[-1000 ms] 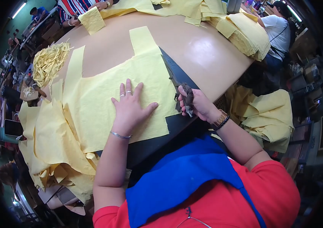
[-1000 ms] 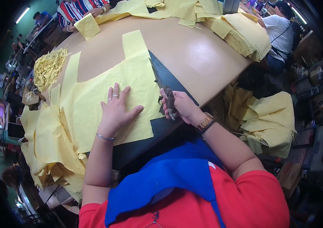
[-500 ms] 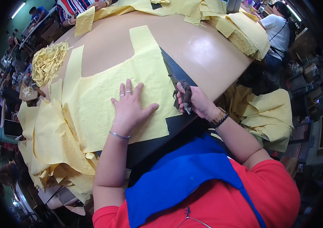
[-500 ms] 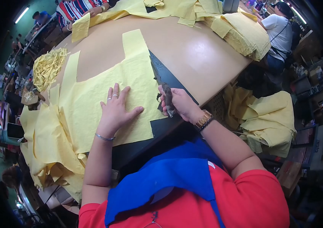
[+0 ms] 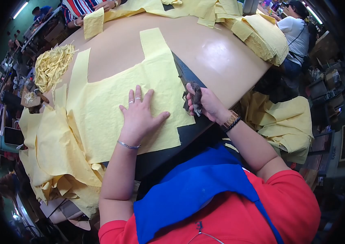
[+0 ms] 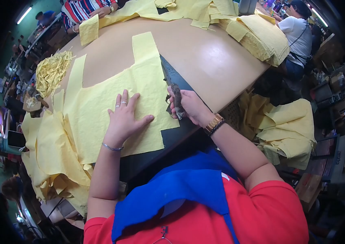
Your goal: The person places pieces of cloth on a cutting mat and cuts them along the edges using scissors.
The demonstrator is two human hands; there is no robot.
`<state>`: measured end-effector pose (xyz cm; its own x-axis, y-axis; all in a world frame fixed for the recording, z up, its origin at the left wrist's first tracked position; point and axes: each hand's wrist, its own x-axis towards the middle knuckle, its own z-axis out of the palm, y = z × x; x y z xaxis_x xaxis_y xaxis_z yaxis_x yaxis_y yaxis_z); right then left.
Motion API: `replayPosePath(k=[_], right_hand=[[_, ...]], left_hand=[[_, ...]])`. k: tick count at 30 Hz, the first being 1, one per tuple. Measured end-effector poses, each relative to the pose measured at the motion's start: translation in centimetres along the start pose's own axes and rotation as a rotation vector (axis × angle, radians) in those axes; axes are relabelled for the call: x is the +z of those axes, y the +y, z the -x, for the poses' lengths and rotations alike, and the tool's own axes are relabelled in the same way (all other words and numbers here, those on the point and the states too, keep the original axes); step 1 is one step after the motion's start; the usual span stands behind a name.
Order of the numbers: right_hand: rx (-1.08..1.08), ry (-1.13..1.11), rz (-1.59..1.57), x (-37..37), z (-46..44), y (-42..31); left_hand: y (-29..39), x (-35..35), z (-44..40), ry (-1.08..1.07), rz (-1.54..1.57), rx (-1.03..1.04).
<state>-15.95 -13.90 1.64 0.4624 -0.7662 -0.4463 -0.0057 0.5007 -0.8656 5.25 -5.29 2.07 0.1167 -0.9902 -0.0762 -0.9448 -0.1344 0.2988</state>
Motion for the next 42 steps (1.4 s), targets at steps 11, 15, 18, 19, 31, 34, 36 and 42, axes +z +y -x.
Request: replayPosePath(k=[11, 15, 18, 19, 31, 34, 36, 42], right_hand=[[-0.155, 0.053, -0.351, -0.3, -1.5, 0.7], [-0.247, 0.024, -0.491, -1.6, -0.4, 1.3], [-0.135, -0.090, -0.566, -4.6, 0.9, 1.6], [-0.139, -0.142, -0.530, -5.4, 1.5, 1.7], [0.028, -0.172, -0.187, -8.0, 8.7, 5.5], [-0.006, -0.186, -0.126, -7.2, 9.6, 5.7], [-0.005, -0.170, -0.167, -7.4, 10.1, 6.1], [0.014, -0.355, -0.212, -9.8, 12.1, 7.3]], left_hand=[[-0.3, 1.4, -0.3, 0.063, 0.074, -0.023], [0.3, 1.8, 0.0, 0.100, -0.089, 0.080], [-3.5, 0.1, 1.0, -0.016, -0.110, 0.316], [-5.4, -1.1, 1.3, -0.045, -0.207, 0.419], [-14.7, -10.3, 4.4, 0.225, -0.444, 0.174], [-5.6, -5.9, 1.8, 0.209, -0.095, 0.380], [-1.4, -1.4, 0.6, 0.170, -0.075, 0.493], [-0.4, 3.3, -2.1, 0.154, 0.169, 0.332]])
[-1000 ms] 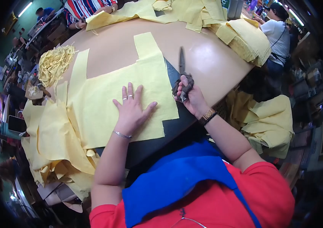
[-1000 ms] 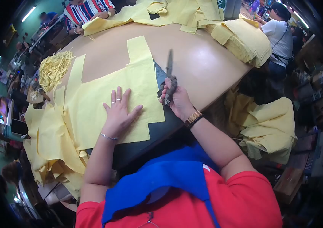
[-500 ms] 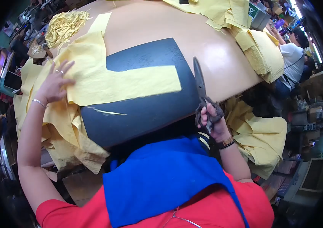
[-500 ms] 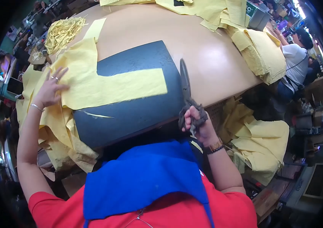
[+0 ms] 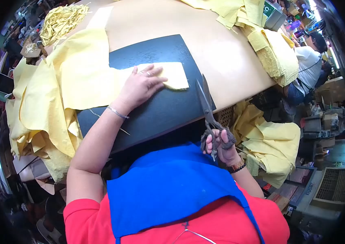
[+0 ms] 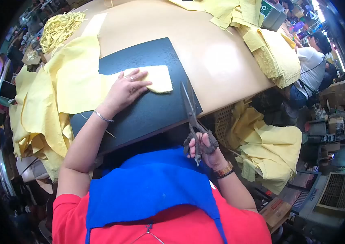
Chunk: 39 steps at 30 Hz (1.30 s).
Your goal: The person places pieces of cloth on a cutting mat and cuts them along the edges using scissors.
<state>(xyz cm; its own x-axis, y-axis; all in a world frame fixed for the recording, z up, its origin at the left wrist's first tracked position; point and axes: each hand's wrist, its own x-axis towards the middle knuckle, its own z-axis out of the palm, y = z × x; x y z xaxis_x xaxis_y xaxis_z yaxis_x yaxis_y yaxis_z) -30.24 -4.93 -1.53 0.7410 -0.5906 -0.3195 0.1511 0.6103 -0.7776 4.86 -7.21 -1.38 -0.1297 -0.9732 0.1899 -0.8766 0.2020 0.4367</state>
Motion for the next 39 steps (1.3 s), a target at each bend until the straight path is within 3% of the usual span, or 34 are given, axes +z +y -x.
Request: replayPosePath(k=[4, 10, 15, 21, 39], right_hand=[[0.117, -0.125, -0.042, -0.3, 0.3, 0.9], [0.087, 0.013, 0.088, 1.5, -2.7, 0.5], [0.088, 0.146, 0.253, 3.1, -3.3, -1.0], [0.111, 0.154, 0.334, 3.3, -3.3, -1.4], [0.111, 0.211, 0.337, 3.5, -2.9, -2.0]], left_hand=[[-0.7, 0.2, 0.0, 0.111, 0.145, -0.092], [0.4, -1.1, 1.1, -0.104, -0.076, 0.031], [0.6, -1.5, 1.4, -0.118, -0.070, 0.053], [0.6, -1.4, 1.4, -0.111, -0.062, 0.049], [1.6, -1.2, 1.5, -0.142, -0.081, 0.102]])
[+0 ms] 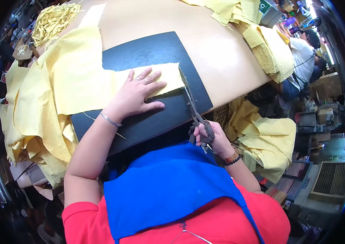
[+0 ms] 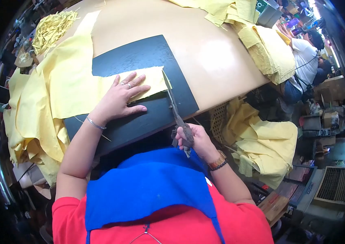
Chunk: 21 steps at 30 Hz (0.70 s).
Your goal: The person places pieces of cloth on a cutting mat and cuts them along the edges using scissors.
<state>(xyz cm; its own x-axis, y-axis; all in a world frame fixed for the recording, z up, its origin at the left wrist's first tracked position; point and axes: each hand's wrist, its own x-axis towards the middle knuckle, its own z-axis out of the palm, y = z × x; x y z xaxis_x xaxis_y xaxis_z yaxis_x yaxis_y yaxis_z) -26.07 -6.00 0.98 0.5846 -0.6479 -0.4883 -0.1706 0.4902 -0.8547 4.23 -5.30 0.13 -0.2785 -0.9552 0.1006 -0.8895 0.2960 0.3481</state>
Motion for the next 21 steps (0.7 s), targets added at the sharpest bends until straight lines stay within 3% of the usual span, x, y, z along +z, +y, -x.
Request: replayPosePath(k=[21], right_hand=[[-0.023, 0.031, -0.010, 0.2, -0.1, 0.2]], left_hand=[[0.2, 0.0, 0.0, -0.003, 0.000, -0.001]])
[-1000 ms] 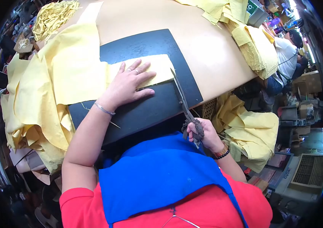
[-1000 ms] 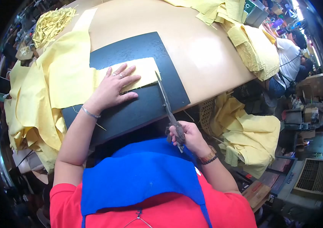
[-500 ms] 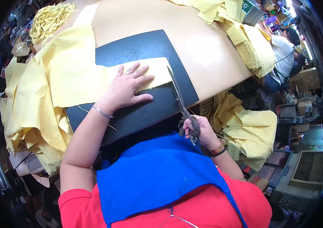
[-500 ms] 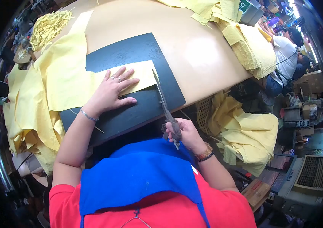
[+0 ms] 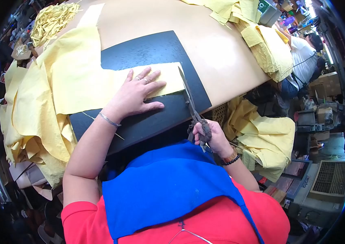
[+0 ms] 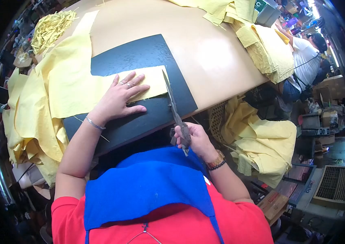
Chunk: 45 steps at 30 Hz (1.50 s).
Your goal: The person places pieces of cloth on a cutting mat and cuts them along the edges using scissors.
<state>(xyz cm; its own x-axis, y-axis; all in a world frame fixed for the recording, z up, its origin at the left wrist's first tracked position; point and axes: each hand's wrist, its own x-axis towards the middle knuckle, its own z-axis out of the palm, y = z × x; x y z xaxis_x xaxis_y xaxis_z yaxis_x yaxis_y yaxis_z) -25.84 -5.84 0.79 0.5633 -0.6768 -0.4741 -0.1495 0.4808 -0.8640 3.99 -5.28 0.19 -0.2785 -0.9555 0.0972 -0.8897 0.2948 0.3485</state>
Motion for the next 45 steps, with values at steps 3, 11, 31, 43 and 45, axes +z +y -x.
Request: replayPosePath(k=[3, 11, 31, 43, 45], right_hand=[[-0.005, -0.029, 0.013, -0.2, 0.4, 0.4], [0.001, 0.022, 0.006, 0.3, -0.8, 0.2], [-0.033, 0.037, -0.051, 0.2, -1.6, 0.8], [-0.106, 0.136, -0.385, -0.3, -1.6, 2.8], [-0.132, 0.145, -0.407, -0.6, -1.6, 3.0]], left_hand=[[0.0, 0.1, 0.0, 0.007, -0.009, -0.003], [0.4, 0.1, 0.1, -0.005, 0.000, 0.043], [0.4, 0.0, 0.1, 0.006, 0.001, 0.051], [-0.2, -0.9, 0.6, 0.133, -0.020, -0.148], [-1.4, -2.5, 1.6, 0.195, -0.063, -0.402]])
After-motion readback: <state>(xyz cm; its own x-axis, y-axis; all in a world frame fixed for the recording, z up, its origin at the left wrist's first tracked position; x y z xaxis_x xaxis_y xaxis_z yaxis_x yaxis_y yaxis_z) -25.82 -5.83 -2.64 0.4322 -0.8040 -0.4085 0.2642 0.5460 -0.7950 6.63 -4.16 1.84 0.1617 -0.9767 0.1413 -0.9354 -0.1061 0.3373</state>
